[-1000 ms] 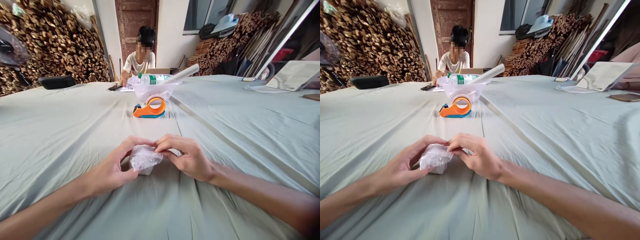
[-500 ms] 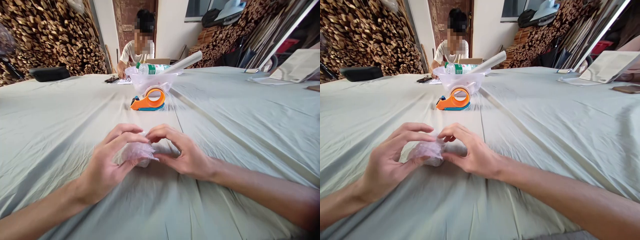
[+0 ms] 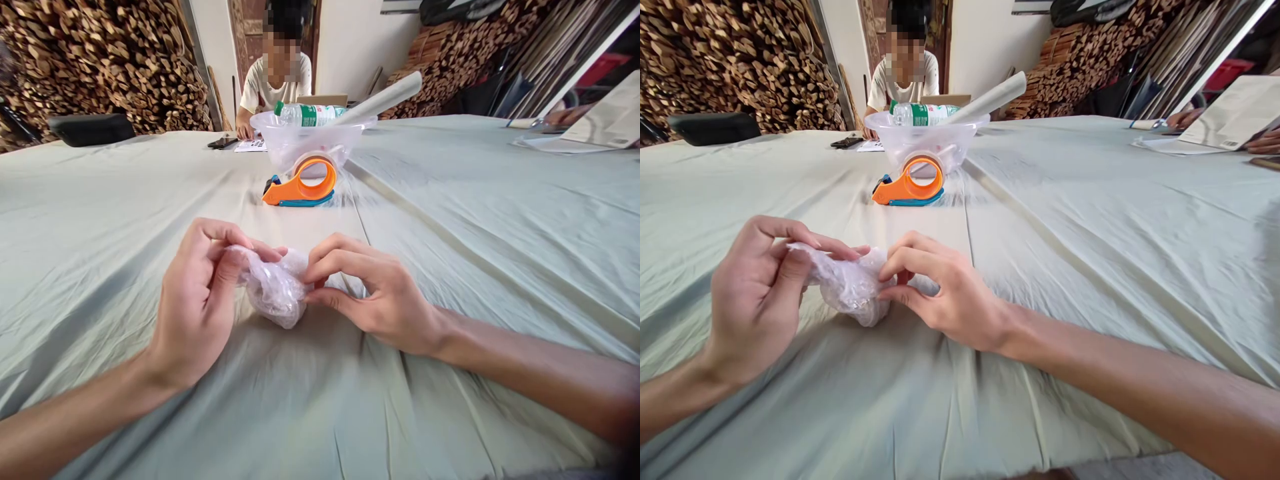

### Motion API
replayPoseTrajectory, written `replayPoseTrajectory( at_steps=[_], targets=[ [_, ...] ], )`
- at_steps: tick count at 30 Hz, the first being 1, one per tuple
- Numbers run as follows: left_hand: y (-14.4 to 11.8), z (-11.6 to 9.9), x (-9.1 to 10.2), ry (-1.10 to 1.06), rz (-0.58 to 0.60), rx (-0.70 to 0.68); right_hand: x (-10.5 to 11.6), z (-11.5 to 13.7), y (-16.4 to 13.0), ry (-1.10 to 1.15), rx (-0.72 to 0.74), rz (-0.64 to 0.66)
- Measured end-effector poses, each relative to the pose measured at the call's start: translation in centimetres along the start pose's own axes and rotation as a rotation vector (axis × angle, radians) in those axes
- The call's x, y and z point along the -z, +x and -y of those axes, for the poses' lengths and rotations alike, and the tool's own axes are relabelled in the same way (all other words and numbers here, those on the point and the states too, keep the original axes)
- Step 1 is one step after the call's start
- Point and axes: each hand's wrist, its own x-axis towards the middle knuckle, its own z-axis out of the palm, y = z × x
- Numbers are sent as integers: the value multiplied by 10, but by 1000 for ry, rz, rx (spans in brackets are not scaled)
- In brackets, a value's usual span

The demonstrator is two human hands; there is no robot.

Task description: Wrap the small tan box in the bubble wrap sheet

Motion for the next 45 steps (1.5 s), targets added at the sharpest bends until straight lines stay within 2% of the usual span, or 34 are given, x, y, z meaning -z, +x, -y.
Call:
replayPoseTrajectory(
  at_steps=[3, 5, 8, 10, 11, 14, 18, 21, 26, 29, 33, 37, 40, 45],
  targets=[
    [1, 1, 1, -44, -9, 24, 2, -2, 1, 12, -8, -14],
    [1, -1, 5, 46, 13, -86, 3, -2, 0, 5, -10, -27],
    [-1, -7, 12, 185, 210, -283, 3, 0, -1, -18, -26, -44],
    [-2, -11, 13, 224, 347, -320, 2, 2, -2, -16, -34, -47],
    [-2, -12, 13, 261, 364, -321, 2, 3, -2, -11, -40, -46],
    [-1, -10, 9, 372, 318, -304, 3, 2, -1, -18, -39, -27],
    [1, -4, 8, 294, 269, -221, 6, -5, -2, -66, 19, 24],
    [0, -4, 11, 279, 273, -171, 7, -6, -3, -121, 44, 20],
    [-1, -7, 11, 283, 304, -162, 6, 1, -4, -252, 164, 12],
    [-1, -7, 10, 287, 295, -164, 6, 1, -3, -275, 145, 0],
    [-1, -8, 9, 310, 295, -169, 5, -1, -4, -297, 156, 65],
    [0, -8, 10, 329, 315, -203, 2, 1, -5, -314, 149, 16],
    [2, -6, 10, 350, 312, -228, -1, 4, -5, -272, 100, -26],
    [3, -4, 12, 382, 327, -193, -2, 8, -2, -180, -38, -85]
  ],
)
